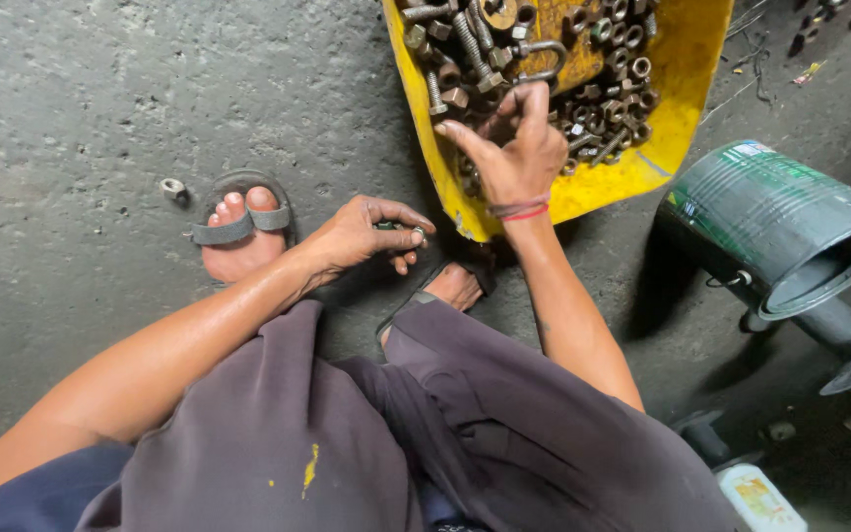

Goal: The person sits on the floor and transfers metal nuts and bolts from a green bucket into a yellow tray. They then pick individual pieces from the tray, inspect them, and place them back into the tray.

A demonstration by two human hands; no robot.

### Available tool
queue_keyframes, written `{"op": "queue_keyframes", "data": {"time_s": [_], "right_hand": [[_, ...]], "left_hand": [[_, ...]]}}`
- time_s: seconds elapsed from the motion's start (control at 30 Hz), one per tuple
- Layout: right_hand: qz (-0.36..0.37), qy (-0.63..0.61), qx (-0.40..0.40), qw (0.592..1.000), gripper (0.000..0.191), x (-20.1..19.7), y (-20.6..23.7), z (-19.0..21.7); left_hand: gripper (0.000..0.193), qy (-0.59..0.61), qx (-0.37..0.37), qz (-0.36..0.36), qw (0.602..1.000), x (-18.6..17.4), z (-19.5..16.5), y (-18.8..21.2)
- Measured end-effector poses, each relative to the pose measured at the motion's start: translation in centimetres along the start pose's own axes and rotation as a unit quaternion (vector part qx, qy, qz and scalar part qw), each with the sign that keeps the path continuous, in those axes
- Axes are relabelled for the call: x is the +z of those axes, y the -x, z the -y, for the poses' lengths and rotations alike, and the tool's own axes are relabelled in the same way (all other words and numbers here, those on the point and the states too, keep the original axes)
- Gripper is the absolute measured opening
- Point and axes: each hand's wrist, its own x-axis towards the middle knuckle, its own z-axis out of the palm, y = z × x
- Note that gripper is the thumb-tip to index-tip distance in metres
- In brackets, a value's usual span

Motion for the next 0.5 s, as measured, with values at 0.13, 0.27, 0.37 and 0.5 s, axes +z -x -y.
{"op": "queue_keyframes", "data": {"time_s": [0.13, 0.27, 0.37, 0.5], "right_hand": [[-0.04, -0.034, -0.04, 0.998, 0.059, -0.4, -2.8, -0.9], [-0.042, -0.054, -0.055, 0.996, 0.052, -1.9, -5.0, -0.8], [-0.017, -0.096, 0.042, 0.994, 0.047, -2.5, -6.0, -1.0], [-0.057, -0.169, -0.004, 0.984, 0.034, -2.6, -6.8, -1.9]], "left_hand": [[0.032, -0.043, 0.014, 0.006, 0.999, 0.1, 0.3, -0.2], [0.031, -0.045, 0.006, -0.009, 0.999, -0.7, 0.9, -0.3], [0.031, -0.049, -0.001, -0.009, 0.999, -0.9, 1.5, -0.3], [0.031, -0.024, 0.002, 0.008, 1.0, -1.0, 1.9, -0.6]]}}
